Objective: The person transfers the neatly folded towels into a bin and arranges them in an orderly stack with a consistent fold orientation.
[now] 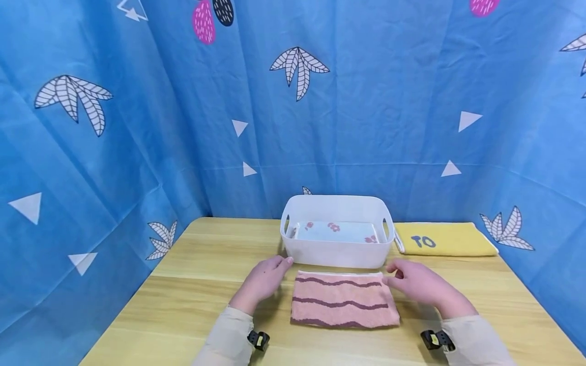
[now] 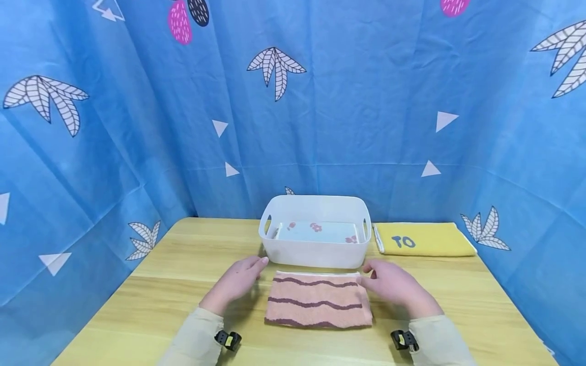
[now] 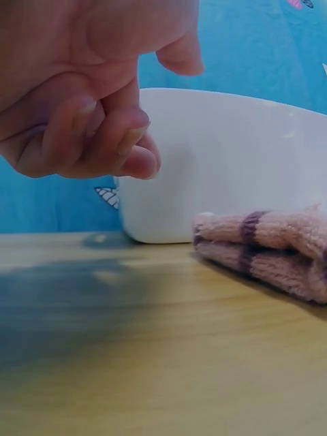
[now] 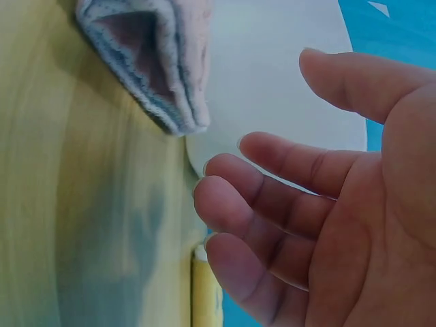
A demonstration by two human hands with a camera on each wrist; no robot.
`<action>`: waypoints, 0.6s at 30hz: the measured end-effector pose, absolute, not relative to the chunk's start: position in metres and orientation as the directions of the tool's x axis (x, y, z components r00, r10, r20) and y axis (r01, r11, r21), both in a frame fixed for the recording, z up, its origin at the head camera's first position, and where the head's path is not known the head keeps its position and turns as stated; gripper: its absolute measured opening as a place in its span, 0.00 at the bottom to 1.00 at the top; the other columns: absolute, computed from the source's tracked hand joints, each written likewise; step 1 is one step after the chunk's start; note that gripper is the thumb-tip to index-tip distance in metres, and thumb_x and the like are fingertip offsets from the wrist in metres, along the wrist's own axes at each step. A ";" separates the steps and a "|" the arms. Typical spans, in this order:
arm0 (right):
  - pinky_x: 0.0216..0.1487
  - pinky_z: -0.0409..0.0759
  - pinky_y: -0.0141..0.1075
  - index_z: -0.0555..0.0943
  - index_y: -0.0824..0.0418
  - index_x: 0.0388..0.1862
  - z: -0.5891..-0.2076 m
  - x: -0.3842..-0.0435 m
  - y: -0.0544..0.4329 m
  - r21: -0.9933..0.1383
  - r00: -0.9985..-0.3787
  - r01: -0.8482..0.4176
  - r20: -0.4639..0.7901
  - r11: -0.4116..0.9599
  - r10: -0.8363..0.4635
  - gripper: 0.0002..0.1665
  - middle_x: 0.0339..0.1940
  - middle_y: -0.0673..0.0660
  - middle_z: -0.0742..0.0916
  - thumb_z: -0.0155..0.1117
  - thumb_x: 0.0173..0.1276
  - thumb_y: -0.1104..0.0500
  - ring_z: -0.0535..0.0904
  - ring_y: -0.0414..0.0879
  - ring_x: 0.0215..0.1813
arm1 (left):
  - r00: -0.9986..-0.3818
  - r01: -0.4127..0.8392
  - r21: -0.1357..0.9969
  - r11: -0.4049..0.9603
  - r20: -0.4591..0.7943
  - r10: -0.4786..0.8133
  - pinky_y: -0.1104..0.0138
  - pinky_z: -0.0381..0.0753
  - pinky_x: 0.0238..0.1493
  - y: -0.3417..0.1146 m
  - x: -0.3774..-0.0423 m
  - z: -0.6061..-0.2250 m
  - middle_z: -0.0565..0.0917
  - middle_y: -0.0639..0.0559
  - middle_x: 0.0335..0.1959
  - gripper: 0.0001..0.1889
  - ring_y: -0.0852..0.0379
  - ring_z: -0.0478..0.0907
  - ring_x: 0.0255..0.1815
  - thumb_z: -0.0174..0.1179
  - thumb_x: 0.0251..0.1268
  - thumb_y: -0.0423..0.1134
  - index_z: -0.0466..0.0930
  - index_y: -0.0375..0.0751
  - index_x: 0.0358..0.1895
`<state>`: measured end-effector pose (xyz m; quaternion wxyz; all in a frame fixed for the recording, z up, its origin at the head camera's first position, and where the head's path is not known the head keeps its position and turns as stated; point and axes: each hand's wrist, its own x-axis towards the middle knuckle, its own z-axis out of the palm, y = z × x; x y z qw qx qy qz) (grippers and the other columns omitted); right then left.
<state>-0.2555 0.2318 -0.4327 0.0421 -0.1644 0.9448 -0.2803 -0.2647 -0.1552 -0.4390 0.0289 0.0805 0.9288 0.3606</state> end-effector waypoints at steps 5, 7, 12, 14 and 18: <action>0.38 0.76 0.44 0.81 0.61 0.48 -0.438 -0.255 0.229 -0.579 -0.943 -0.269 -0.004 0.770 -0.333 0.17 0.34 0.51 0.82 0.68 0.70 0.49 0.76 0.45 0.36 | -0.986 0.095 0.661 0.744 -0.041 0.163 0.56 0.74 0.32 -0.161 -0.265 -0.440 0.78 0.49 0.28 0.29 0.52 0.75 0.27 0.44 0.77 0.65 0.80 0.42 0.43; 0.37 0.75 0.43 0.81 0.59 0.46 -0.439 -0.254 0.229 -0.586 -0.947 -0.246 -0.022 0.772 -0.319 0.16 0.33 0.51 0.82 0.68 0.70 0.49 0.75 0.46 0.34 | -0.983 0.091 0.660 0.746 -0.061 0.175 0.57 0.74 0.31 -0.160 -0.266 -0.442 0.78 0.49 0.27 0.27 0.52 0.75 0.26 0.46 0.77 0.64 0.80 0.42 0.43; 0.37 0.75 0.44 0.80 0.59 0.46 -0.441 -0.254 0.230 -0.579 -0.954 -0.210 -0.057 0.788 -0.296 0.17 0.35 0.52 0.82 0.68 0.70 0.47 0.75 0.46 0.35 | -0.967 0.107 0.668 0.737 -0.104 0.234 0.56 0.74 0.31 -0.156 -0.267 -0.447 0.79 0.47 0.25 0.25 0.51 0.76 0.24 0.48 0.76 0.63 0.81 0.44 0.44; 0.38 0.76 0.44 0.79 0.58 0.45 -0.441 -0.254 0.231 -0.574 -0.952 -0.204 -0.074 0.793 -0.298 0.17 0.35 0.52 0.83 0.68 0.69 0.47 0.76 0.46 0.36 | -0.960 0.113 0.668 0.736 -0.119 0.255 0.56 0.73 0.30 -0.155 -0.267 -0.449 0.79 0.47 0.24 0.24 0.52 0.75 0.22 0.49 0.76 0.62 0.81 0.44 0.41; 0.40 0.76 0.45 0.79 0.57 0.42 -0.442 -0.255 0.231 -0.559 -0.949 -0.191 -0.104 0.807 -0.297 0.16 0.36 0.50 0.83 0.68 0.69 0.46 0.76 0.46 0.37 | -0.945 0.130 0.673 0.728 -0.137 0.296 0.57 0.72 0.27 -0.155 -0.266 -0.452 0.79 0.47 0.25 0.21 0.53 0.73 0.19 0.51 0.77 0.58 0.79 0.44 0.36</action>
